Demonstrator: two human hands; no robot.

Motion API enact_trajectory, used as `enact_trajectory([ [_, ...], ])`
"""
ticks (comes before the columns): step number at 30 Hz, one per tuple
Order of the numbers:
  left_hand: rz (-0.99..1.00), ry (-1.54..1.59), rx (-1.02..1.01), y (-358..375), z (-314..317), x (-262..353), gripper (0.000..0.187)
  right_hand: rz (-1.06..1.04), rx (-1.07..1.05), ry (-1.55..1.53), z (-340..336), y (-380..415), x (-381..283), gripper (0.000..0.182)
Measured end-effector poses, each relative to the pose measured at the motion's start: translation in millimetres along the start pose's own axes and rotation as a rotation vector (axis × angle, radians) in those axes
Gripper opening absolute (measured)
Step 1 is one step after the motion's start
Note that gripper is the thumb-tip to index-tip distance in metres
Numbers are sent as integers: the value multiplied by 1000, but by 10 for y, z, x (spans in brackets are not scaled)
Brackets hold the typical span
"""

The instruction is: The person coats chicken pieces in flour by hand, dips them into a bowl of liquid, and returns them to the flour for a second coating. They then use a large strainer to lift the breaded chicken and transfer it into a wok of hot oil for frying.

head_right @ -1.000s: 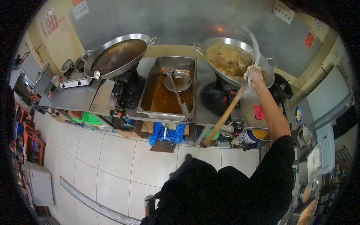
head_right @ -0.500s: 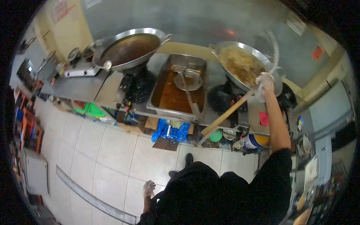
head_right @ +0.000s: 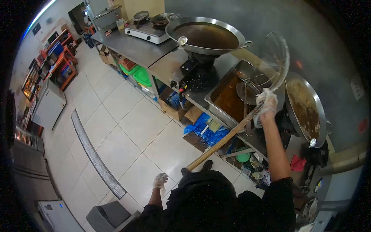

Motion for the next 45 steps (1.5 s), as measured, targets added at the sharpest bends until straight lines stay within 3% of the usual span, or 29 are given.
enact_trajectory([
  [2,19,64,52,139,27,-59,25,214,98,-10,147,-27,339,24],
  [4,27,33,93,292,-12,-190,26,251,85,21,179,-48,633,25],
  [6,29,-91,119,460,-69,-356,28,328,99,-251,133,-208,981,22],
  [7,32,61,124,531,-75,-439,23,269,-11,-282,136,-246,1067,12],
  [8,30,208,124,621,-99,-550,19,221,-26,-290,10,-429,1224,17],
  [11,145,-628,-34,884,-40,-394,23,356,50,-477,16,-459,1415,28],
  [12,107,-646,-84,983,70,-221,26,412,31,-564,160,-311,1331,30],
  [13,39,-555,-7,1098,147,-69,27,595,-203,-338,-18,-347,1557,29],
  [14,-27,-457,72,1147,161,17,28,570,-234,-241,-104,-289,1608,25],
  [16,287,-843,-87,824,-4,-181,26,519,-45,-303,-298,-124,1737,26],
  [17,409,-845,-150,777,-17,-150,25,521,-52,-269,-333,-14,1716,24],
  [20,361,-899,-139,387,-161,-204,23,506,-77,-217,-386,257,1453,19],
  [22,154,-776,-36,85,-49,76,20,470,-88,-249,-397,418,1311,18],
  [24,1174,-1699,3,303,810,863,19,445,13,-306,-434,579,1200,15],
  [26,627,-1046,-274,120,1437,1343,26,377,177,-457,-260,915,998,17],
  [28,640,-793,-628,134,2233,1587,42,344,188,-407,-385,1109,1405,18],
  [30,926,-1047,-562,492,3052,2088,47,453,321,-120,-374,1533,1760,15],
  [32,1108,-1141,-450,738,3515,2435,45,498,324,-112,-264,1870,2112,17],
  [33,1204,-1183,-399,817,3674,2481,45,568,167,-33,-269,1918,2365,18],
  [34,1218,-1221,-448,783,3717,2407,45,634,16,47,-293,1949,2530,20],
  [36,1256,-1301,-550,565,3659,2241,45,722,291,-172,-213,2070,2239,26],
  [38,1084,-1178,-567,420,3598,2052,40,506,60,72,-244,2029,2166,27],
  [40,1005,-1183,-514,348,3650,1915,36,600,-75,263,-352,2096,2151,17],
  [42,1021,-1309,-403,572,3901,1994,33,671,-1,57,-453,2237,2324,19],
  [43,1093,-1274,-365,698,4028,2018,25,537,-45,293,-561,2265,2287,19],
  [45,1005,-1305,-262,648,4070,1862,20,248,-135,754,-713,2332,2116,20],
])
Point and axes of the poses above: each hand's wrist, its own y-axis away from the middle knuckle, its own z-axis out of the palm, x = y × z, the point moved 6 cm from there along -y, towards the middle knuckle, and after that the axes turned 8 degrees about -x, right-handed, at the moved point
